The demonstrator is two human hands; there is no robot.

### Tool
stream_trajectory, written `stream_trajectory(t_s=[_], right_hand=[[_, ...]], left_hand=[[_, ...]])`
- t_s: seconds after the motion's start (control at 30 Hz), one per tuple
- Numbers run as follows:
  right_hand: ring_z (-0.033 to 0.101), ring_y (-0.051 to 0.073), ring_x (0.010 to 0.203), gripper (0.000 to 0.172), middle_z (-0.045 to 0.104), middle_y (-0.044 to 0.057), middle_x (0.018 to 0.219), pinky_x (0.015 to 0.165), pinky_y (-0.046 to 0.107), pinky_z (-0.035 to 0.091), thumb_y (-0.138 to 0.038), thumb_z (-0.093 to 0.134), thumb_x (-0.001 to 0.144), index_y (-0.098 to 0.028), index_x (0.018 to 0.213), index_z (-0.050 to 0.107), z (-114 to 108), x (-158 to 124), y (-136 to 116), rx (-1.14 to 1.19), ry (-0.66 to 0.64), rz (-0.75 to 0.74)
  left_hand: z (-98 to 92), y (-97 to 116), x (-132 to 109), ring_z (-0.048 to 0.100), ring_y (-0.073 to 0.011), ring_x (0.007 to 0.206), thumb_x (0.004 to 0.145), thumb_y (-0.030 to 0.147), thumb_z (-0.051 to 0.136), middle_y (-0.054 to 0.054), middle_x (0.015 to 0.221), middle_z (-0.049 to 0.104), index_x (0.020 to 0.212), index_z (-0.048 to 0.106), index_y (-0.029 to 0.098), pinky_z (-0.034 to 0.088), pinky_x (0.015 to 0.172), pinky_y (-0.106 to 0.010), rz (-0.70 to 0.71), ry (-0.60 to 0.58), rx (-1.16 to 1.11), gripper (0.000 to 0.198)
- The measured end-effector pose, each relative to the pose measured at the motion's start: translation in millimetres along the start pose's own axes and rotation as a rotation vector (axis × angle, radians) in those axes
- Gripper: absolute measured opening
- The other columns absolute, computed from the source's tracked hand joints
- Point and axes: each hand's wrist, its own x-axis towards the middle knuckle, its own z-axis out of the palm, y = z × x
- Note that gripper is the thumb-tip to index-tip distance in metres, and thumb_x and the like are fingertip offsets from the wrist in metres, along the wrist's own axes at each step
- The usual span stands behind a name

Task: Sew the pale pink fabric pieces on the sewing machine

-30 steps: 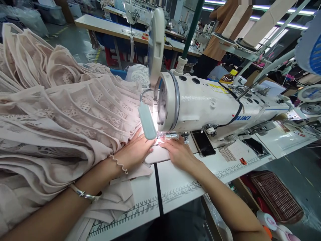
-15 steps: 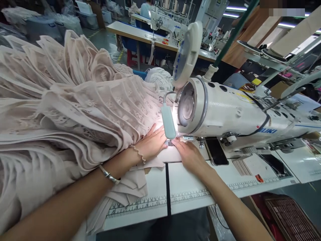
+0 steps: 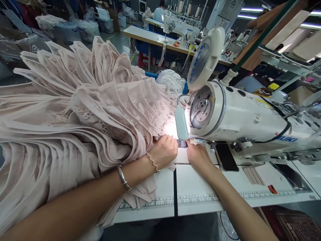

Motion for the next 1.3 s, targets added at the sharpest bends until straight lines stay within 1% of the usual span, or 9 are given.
stream_trajectory(t_s=[0.13, 0.2, 0.27, 0.43, 0.73, 0.83, 1.03, 1.17, 1.3], right_hand=[[0.057, 0.024, 0.082, 0.045, 0.068, 0.010, 0.092, 0.076, 0.034, 0.042, -0.006, 0.032, 0.086, -0.018, 0.120, 0.058, -11.1, -3.9, -2.9, -0.008, -0.119, 0.038], [0.058, 0.024, 0.089, 0.044, 0.068, 0.009, 0.102, 0.077, 0.034, 0.042, -0.006, 0.032, 0.087, -0.021, 0.115, 0.061, -15.9, -7.3, -5.5, 0.001, -0.123, 0.008], [0.058, 0.025, 0.097, 0.046, 0.067, 0.009, 0.112, 0.080, 0.035, 0.044, -0.004, 0.033, 0.085, -0.022, 0.116, 0.062, -18.5, -9.9, -8.4, -0.005, -0.107, -0.012], [0.059, 0.029, 0.104, 0.057, 0.067, 0.011, 0.117, 0.088, 0.042, 0.046, -0.002, 0.035, 0.083, -0.019, 0.133, 0.056, -15.6, -12.6, -10.3, -0.034, -0.049, -0.011], [0.060, 0.024, 0.108, 0.060, 0.067, 0.006, 0.123, 0.096, 0.041, 0.047, 0.002, 0.035, 0.079, -0.021, 0.127, 0.063, -1.1, -16.7, 5.8, 0.098, 0.172, -0.166], [0.059, 0.023, 0.109, 0.059, 0.067, 0.005, 0.124, 0.095, 0.038, 0.048, 0.002, 0.035, 0.080, -0.021, 0.127, 0.063, -0.3, -17.3, 5.9, 0.126, 0.186, -0.164], [0.055, 0.025, 0.116, 0.062, 0.062, 0.006, 0.131, 0.094, 0.040, 0.047, 0.000, 0.037, 0.082, -0.026, 0.134, 0.058, -9.3, -17.4, -1.7, 0.127, 0.008, -0.046], [0.052, 0.025, 0.121, 0.063, 0.062, 0.009, 0.128, 0.098, 0.041, 0.044, -0.002, 0.035, 0.085, -0.026, 0.141, 0.049, -18.4, -17.3, -6.9, 0.108, -0.126, 0.006], [0.050, 0.026, 0.123, 0.063, 0.061, 0.011, 0.129, 0.101, 0.043, 0.041, -0.003, 0.031, 0.088, -0.026, 0.145, 0.044, -23.9, -17.0, -9.9, 0.098, -0.183, 0.024]], left_hand=[[0.8, -11.1, 5.4, 0.060, -0.0239, 0.096, 0.094, 0.021, 0.048, -0.010, 0.093, 0.067, 0.100, 0.059, 0.011, 0.040, 0.097, -0.041, -0.119, -0.014, -0.163, 0.016], [3.2, -17.2, 7.2, 0.059, -0.0233, 0.103, 0.093, 0.026, 0.051, -0.008, 0.097, 0.067, 0.104, 0.058, 0.013, 0.038, 0.102, -0.041, -0.115, -0.026, -0.242, 0.018], [5.8, -20.3, 7.7, 0.058, -0.0232, 0.107, 0.094, 0.024, 0.049, -0.009, 0.100, 0.067, 0.105, 0.058, 0.013, 0.035, 0.105, -0.042, -0.103, -0.041, -0.294, 0.019], [10.5, -19.6, 6.2, 0.059, -0.0233, 0.105, 0.093, 0.023, 0.046, -0.010, 0.101, 0.068, 0.104, 0.056, 0.014, 0.036, 0.105, -0.044, -0.102, -0.055, -0.296, 0.018], [9.7, -19.8, 6.4, 0.062, -0.0239, 0.099, 0.088, 0.017, 0.048, -0.007, 0.094, 0.067, 0.096, 0.055, 0.016, 0.045, 0.099, -0.045, -0.110, -0.003, -0.341, 0.010], [8.4, -20.0, 6.5, 0.063, -0.0248, 0.096, 0.086, 0.016, 0.050, -0.007, 0.090, 0.067, 0.093, 0.054, 0.017, 0.048, 0.095, -0.046, -0.140, -0.010, -0.360, 0.009], [4.2, -20.2, 6.8, 0.063, -0.0251, 0.090, 0.086, 0.018, 0.048, -0.008, 0.085, 0.065, 0.093, 0.054, 0.017, 0.051, 0.089, -0.045, -0.168, -0.062, -0.365, 0.009], [0.2, -19.7, 8.1, 0.064, -0.0251, 0.086, 0.086, 0.018, 0.048, -0.008, 0.085, 0.064, 0.094, 0.055, 0.017, 0.051, 0.088, -0.046, -0.165, -0.070, -0.364, 0.011], [-1.9, -19.3, 10.4, 0.065, -0.0259, 0.086, 0.085, 0.017, 0.049, -0.008, 0.085, 0.065, 0.095, 0.056, 0.017, 0.051, 0.088, -0.047, -0.160, -0.068, -0.357, 0.012]])
